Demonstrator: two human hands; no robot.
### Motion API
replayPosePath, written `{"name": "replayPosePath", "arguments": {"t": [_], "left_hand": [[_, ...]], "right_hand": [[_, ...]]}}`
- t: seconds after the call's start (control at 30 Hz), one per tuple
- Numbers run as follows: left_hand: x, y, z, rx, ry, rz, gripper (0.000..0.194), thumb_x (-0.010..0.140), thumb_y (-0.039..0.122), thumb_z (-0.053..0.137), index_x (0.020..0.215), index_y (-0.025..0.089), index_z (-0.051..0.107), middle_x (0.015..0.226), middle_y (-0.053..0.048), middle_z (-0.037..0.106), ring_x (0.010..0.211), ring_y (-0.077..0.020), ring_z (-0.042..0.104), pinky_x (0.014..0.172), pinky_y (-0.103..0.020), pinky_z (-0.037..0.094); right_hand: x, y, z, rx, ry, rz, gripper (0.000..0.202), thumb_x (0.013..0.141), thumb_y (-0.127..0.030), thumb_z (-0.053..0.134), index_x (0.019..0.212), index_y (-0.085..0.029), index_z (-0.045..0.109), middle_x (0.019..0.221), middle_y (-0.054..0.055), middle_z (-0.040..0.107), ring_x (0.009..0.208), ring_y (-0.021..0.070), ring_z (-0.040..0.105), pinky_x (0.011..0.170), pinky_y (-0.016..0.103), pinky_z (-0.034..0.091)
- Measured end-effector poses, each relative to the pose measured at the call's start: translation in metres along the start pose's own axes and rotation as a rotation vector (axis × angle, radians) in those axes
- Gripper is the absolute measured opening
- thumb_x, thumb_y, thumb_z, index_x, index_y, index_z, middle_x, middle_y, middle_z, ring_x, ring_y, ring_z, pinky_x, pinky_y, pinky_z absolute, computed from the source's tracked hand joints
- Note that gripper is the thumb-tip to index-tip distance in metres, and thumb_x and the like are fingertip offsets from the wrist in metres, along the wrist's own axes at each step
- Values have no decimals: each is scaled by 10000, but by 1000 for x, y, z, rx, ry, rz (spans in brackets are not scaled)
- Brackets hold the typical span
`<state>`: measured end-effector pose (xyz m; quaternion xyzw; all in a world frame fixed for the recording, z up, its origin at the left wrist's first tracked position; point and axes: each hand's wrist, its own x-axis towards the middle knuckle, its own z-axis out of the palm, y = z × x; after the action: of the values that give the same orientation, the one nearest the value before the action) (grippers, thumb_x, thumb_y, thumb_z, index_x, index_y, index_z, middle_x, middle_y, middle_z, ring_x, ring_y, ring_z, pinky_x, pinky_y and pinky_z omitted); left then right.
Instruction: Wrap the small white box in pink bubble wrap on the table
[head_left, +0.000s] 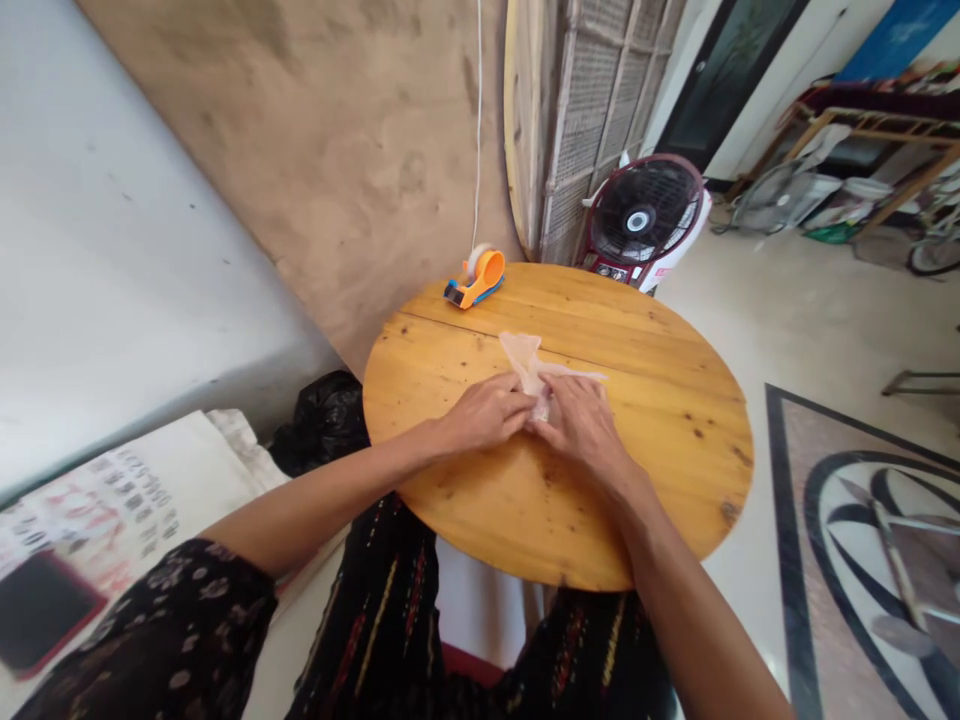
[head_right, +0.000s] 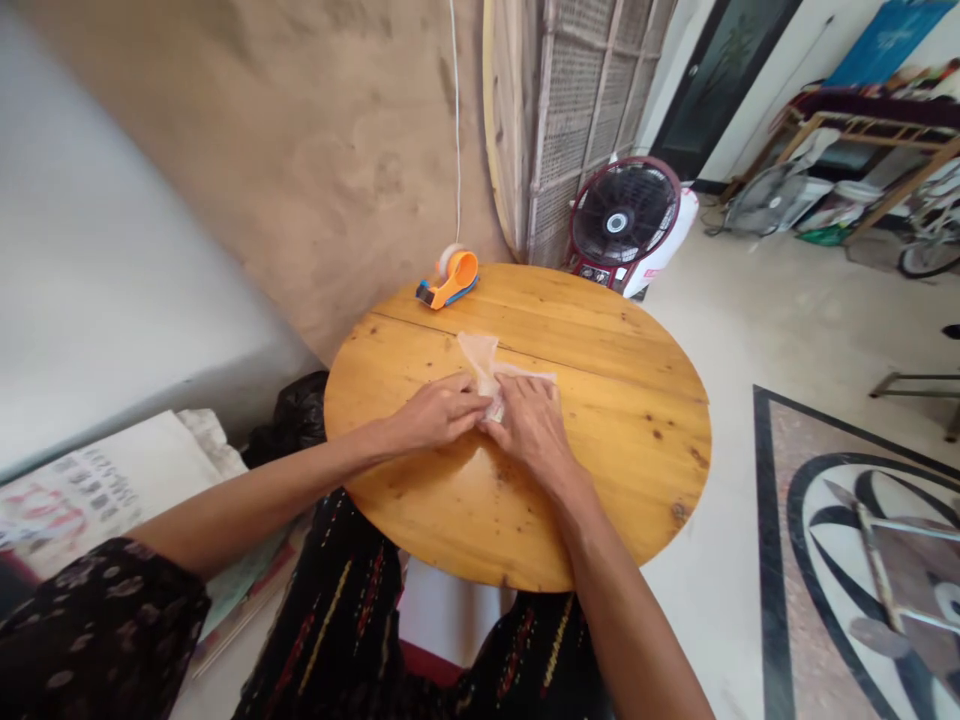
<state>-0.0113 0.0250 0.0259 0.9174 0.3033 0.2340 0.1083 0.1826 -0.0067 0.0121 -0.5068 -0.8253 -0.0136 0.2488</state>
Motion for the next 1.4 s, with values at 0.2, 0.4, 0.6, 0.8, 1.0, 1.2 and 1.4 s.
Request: {"name": "replayPosePath", "arguments": {"t": [0.2,0.4,0.6,0.8,1.0,1.2,1.4], "left_hand": [[-7,-11,14,112,134,239,233,918,182,465,1031,126,661,1070,-119,630,1002,-221,543,913,-369,470],[-6,-16,30,-5,278,309,255,883,121,479,1093,110,622,1151,-132,640,1109,-233,544,965,-398,497],[-6,-20,37,-48,319,313,189,847,107,508,985,121,637,1104,-127,661,1087,-238,554,940,-404,508],[-7,-18,32,-6,290,321,170,862,114,498,968,119,632,1106,-127,656,1064,-230,557,952,-393,501],[-8,-19,34,19,296,336,161,869,108,494,968,121,620,1108,-118,649,1072,-231,553,954,-382,491],[-8,-20,34,37,264,343,166,869,107,476,960,129,613,1112,-125,644,1071,-228,558,948,-388,486],[-8,-21,32,28,282,347,141,855,122,504,930,132,623,1088,-119,646,1063,-239,542,927,-385,485]], "right_hand": [[3,2,-4,10,-52,-17,564,808,-339,640,1302,-100,513,1195,176,643,1126,336,551,962,483,389],[4,-1,-19,32,-118,-7,591,797,-337,673,1322,-131,494,1240,169,620,1162,332,539,996,507,393],[-32,-1,-58,149,71,252,291,854,-373,626,1098,-215,611,1107,94,664,1058,248,613,943,443,472],[-66,-3,-42,255,4,706,382,788,-509,649,1007,-204,579,995,84,673,766,208,653,616,333,509],[-49,6,-15,326,1,827,498,773,-528,628,1131,-196,529,872,47,677,633,168,613,592,312,490],[-28,18,-14,277,-85,850,417,710,-508,653,954,-174,598,742,19,645,645,160,575,567,262,425],[-13,31,-13,352,-138,738,329,636,-484,676,592,-192,531,572,-21,535,574,138,495,511,243,349]]}}
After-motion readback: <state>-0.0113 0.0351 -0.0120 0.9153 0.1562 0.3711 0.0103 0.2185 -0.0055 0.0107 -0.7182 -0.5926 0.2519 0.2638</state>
